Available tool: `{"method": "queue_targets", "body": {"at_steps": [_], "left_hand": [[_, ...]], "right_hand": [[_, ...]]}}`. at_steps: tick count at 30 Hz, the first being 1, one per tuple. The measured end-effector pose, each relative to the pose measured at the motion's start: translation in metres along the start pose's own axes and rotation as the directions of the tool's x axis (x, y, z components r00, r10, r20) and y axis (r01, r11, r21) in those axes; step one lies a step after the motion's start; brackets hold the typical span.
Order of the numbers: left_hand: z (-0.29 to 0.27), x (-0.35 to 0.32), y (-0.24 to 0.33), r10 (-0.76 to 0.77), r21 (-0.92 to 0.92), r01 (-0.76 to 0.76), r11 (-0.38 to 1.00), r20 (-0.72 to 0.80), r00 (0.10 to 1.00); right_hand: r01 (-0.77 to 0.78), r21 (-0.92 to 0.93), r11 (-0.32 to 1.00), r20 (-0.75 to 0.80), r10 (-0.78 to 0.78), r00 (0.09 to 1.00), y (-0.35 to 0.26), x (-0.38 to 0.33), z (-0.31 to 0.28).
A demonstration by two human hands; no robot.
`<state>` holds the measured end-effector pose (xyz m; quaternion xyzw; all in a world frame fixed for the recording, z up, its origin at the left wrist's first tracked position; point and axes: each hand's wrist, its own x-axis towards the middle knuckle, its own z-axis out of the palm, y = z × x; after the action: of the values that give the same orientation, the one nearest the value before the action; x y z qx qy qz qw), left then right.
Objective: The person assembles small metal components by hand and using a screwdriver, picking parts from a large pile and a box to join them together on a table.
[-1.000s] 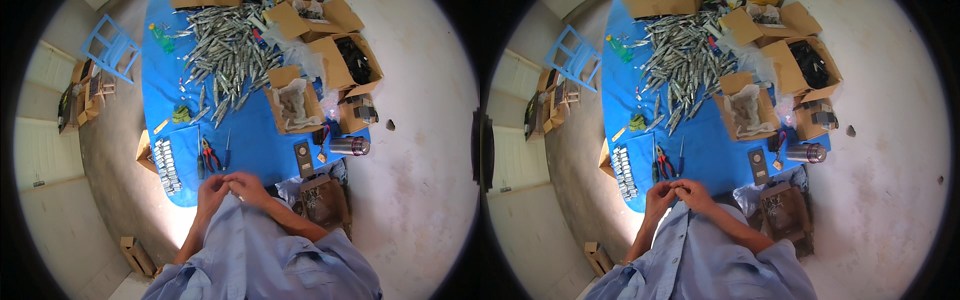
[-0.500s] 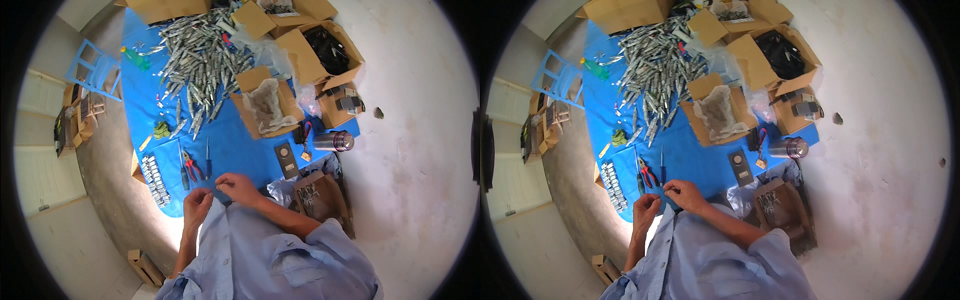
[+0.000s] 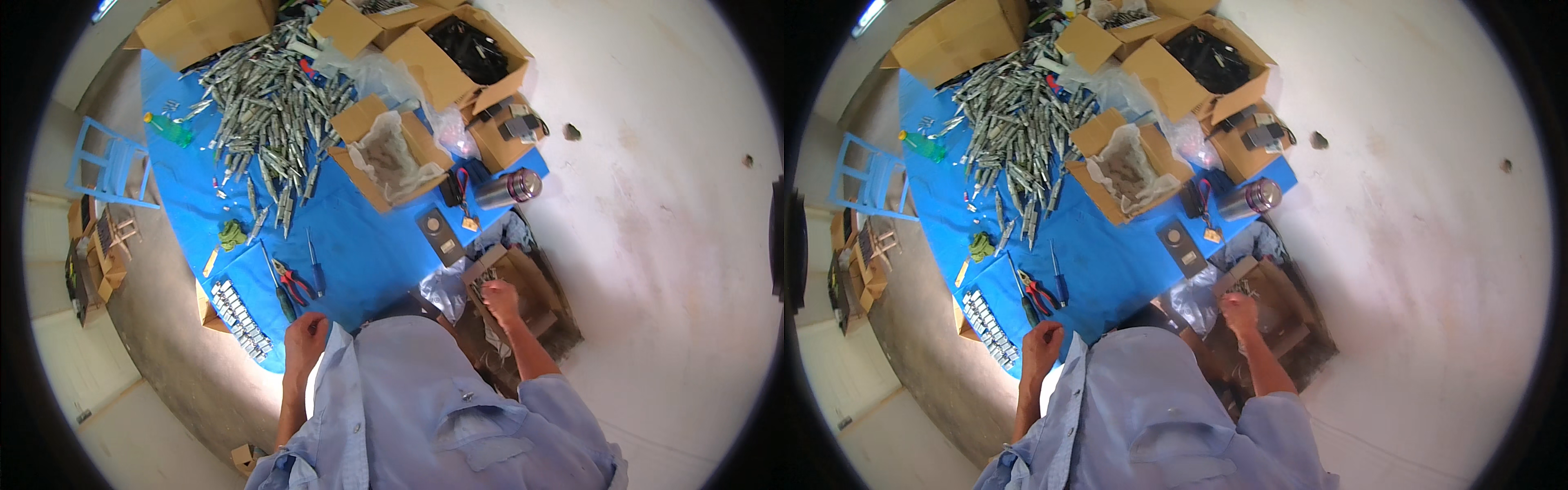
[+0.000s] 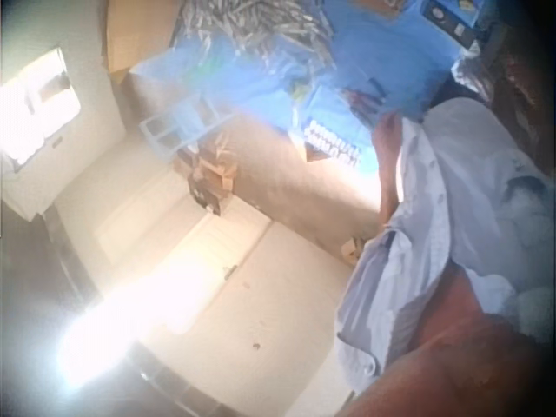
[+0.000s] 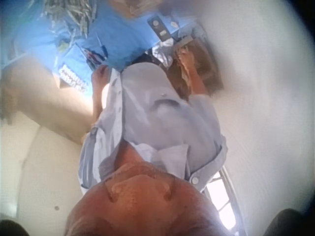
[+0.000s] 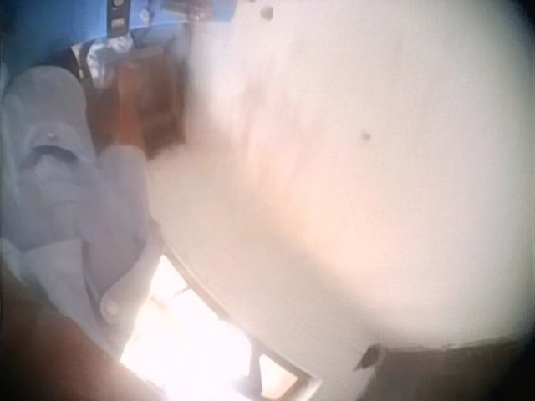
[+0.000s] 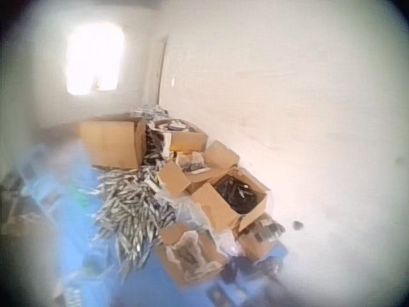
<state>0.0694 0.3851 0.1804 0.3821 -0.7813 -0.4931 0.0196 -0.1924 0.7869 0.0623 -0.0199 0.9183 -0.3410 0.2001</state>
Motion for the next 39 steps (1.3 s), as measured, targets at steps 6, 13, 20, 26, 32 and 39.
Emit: {"method": "queue_targets", "body": {"at_steps": [6, 13, 20, 26, 32, 39], "left_hand": [[-0.030, -0.012, -0.062, -0.005, 0.007, 0.004, 1.000, 0.056, 0.998], [-0.056, -0.020, -0.079, 0.011, 0.129, -0.029, 0.991, 0.137, 0.990], [-0.063, -0.019, -0.081, 0.064, 0.167, -0.089, 0.982, 0.154, 0.986], [-0.067, -0.027, -0.093, 0.021, 0.160, -0.048, 0.986, 0.166, 0.986], [-0.066, -0.028, -0.100, -0.001, 0.161, -0.030, 0.987, 0.190, 0.982], [-0.060, -0.027, -0.112, -0.029, 0.166, -0.001, 0.986, 0.183, 0.983]], "right_hand": [[-0.472, 0.007, 0.881, -0.386, 0.438, 0.812, 0.065, -0.050, -0.101], [-0.461, 0.246, 0.852, -0.555, 0.514, 0.654, 0.033, -0.085, -0.136], [-0.428, 0.064, 0.901, -0.293, 0.427, 0.855, 0.064, -0.091, -0.063], [-0.624, 0.070, 0.778, -0.541, 0.555, 0.632, 0.094, -0.095, -0.107], [-0.614, 0.284, 0.736, -0.362, 0.676, 0.642, 0.068, -0.115, -0.084], [-0.604, 0.333, 0.725, -0.337, 0.689, 0.642, 0.062, -0.117, -0.036]]}}
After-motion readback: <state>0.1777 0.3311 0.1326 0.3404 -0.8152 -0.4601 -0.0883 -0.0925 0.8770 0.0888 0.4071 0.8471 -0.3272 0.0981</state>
